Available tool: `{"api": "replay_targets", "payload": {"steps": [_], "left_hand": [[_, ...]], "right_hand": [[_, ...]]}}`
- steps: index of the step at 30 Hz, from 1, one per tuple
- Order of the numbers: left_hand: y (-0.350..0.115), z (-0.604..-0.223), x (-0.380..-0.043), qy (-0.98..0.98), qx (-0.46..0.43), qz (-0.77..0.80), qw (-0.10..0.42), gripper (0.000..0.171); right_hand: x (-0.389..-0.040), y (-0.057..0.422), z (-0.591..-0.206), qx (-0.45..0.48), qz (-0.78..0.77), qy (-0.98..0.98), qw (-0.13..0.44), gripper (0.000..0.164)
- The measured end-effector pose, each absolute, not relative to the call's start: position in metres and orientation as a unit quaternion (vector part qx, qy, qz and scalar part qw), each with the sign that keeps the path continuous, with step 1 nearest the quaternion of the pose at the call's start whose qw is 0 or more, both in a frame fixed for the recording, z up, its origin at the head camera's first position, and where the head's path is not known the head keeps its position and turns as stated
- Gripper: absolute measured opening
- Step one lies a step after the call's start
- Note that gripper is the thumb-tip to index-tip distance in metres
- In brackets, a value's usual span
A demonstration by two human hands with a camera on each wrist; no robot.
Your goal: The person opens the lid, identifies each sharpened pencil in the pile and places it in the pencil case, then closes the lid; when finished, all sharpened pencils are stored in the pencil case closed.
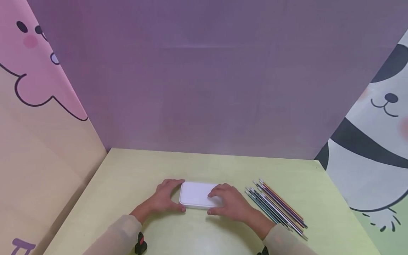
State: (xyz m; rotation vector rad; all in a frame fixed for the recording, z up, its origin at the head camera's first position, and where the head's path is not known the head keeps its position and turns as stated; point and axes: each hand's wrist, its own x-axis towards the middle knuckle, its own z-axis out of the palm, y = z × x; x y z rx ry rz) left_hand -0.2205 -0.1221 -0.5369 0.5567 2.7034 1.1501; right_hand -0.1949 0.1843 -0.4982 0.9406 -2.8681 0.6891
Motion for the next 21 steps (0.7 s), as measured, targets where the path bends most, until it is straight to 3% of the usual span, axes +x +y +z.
{"api": "replay_targets", "payload": {"steps": [9, 21], "left_hand": [[-0.116, -0.543, -0.22, 0.903, 0.168, 0.391, 0.057, 0.1], [-0.114, -0.524, -0.218, 0.856, 0.168, 0.477, 0.109, 0.093]], "right_hand": [[-0.194, 0.181, -0.498, 0.302, 0.224, -0.926, 0.032, 0.041], [-0.197, 0.184, -0.486, 0.327, 0.2, -0.922, 0.048, 0.036]]}}
